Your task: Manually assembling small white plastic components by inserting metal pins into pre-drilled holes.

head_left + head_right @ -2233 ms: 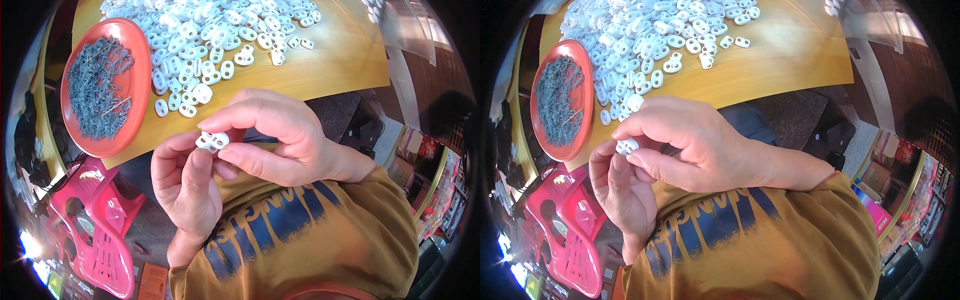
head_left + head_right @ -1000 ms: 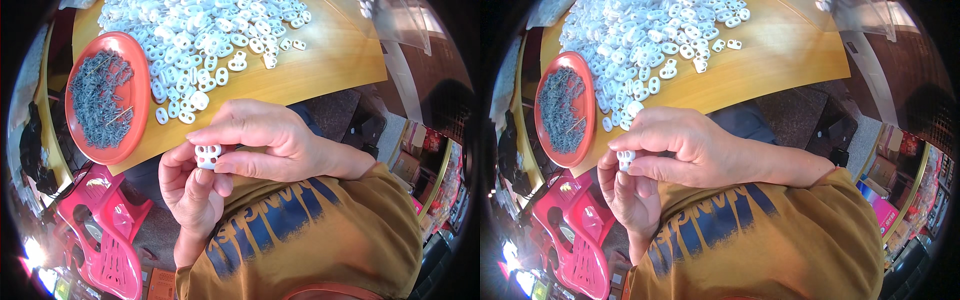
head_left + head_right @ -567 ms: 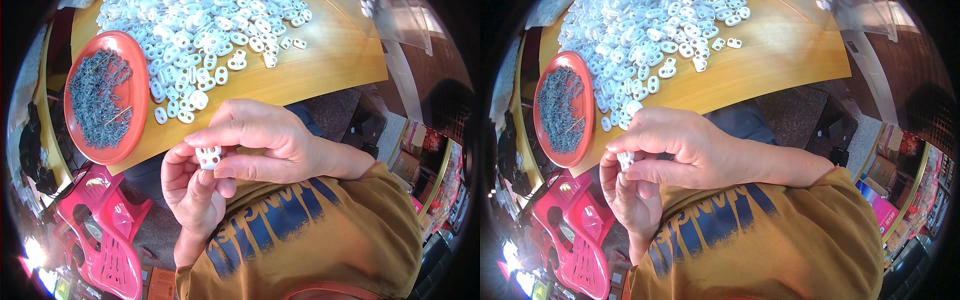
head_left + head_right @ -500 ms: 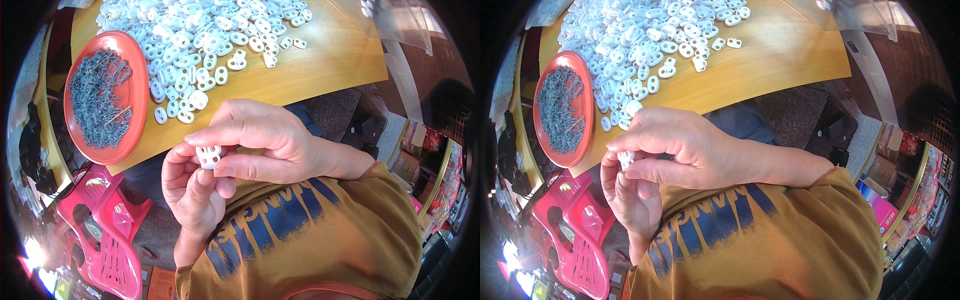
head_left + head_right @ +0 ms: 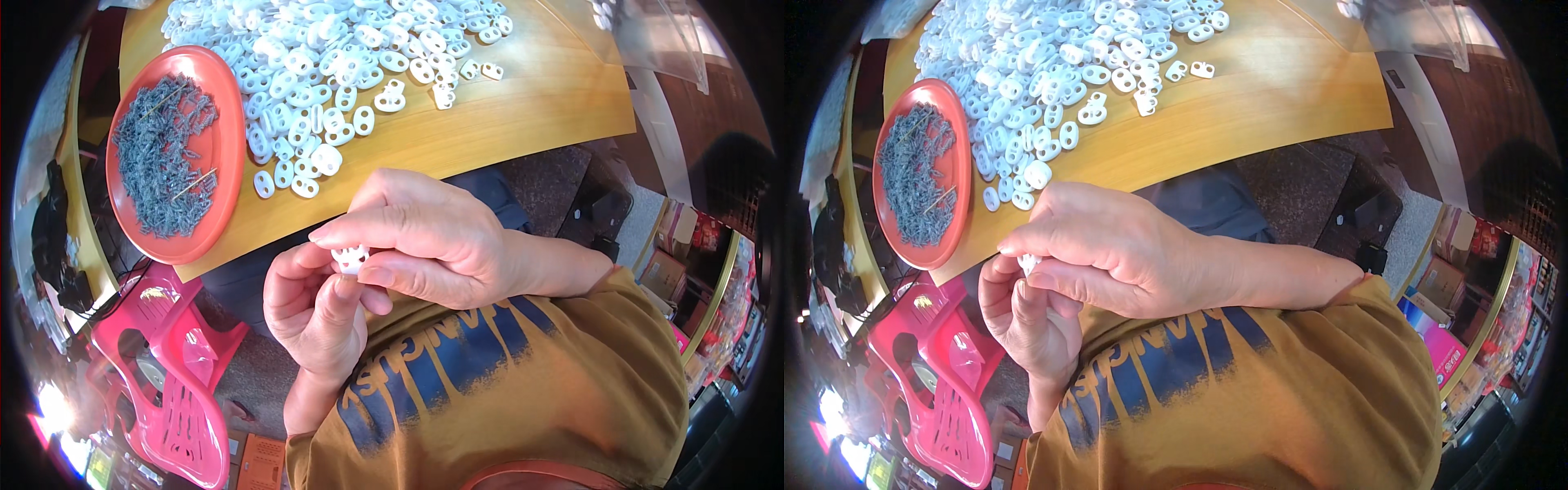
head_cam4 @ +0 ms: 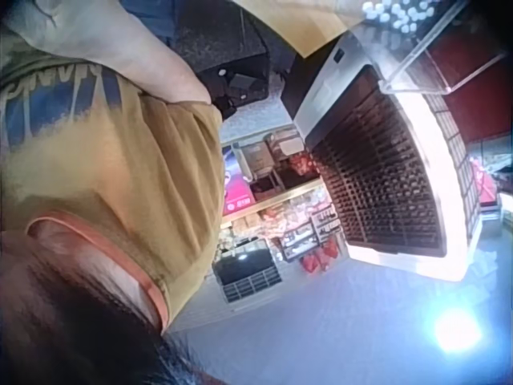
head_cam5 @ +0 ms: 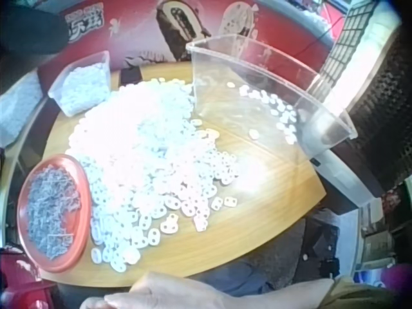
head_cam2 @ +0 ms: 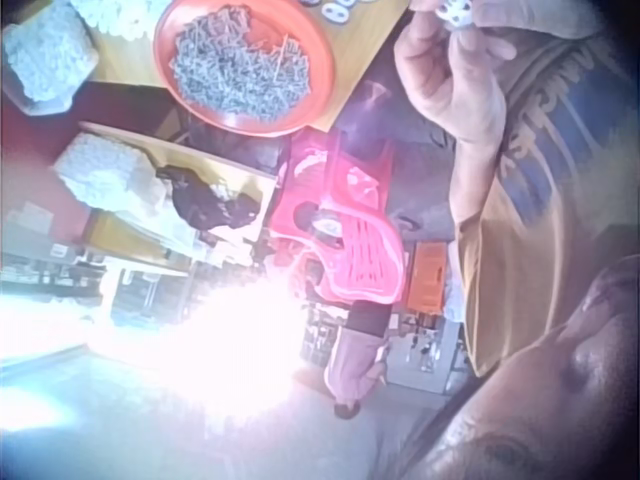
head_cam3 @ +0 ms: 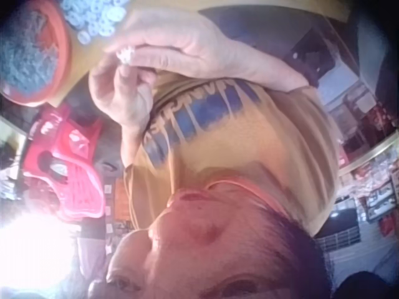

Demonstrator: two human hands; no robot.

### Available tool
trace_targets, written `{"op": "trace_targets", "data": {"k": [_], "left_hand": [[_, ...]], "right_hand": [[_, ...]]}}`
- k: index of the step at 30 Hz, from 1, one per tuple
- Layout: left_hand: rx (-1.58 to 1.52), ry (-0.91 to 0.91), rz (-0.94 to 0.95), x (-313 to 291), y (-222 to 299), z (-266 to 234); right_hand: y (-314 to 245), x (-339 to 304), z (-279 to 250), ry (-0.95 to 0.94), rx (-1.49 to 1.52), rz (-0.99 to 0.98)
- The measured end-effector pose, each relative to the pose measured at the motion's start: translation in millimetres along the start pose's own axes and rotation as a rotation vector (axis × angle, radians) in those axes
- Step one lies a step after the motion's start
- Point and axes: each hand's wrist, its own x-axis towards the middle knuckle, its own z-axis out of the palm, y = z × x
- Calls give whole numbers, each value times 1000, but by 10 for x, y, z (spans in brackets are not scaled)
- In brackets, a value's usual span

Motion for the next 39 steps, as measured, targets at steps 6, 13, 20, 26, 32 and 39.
{"op": "trace_targets", "data": {"k": [6, 13, 20, 26, 32, 39], "left_hand": [[38, -25, 43, -18, -15, -6], [87, -96, 85, -36, -58, -65], [90, -83, 152, -74, -42, 19], [91, -125, 96, -80, -55, -18], [102, -128, 96, -82, -50, -27], [140, -209, 192, -12, -93, -46]], "right_hand": [[24, -17, 21, 17, -15, -21], [39, -42, 16, -12, 13, 20], [37, -41, 71, 32, 54, -41], [93, -52, 96, 41, 16, -67], [108, -68, 128, 53, 104, -30], [142, -88, 104, 22, 37, -51]]}}
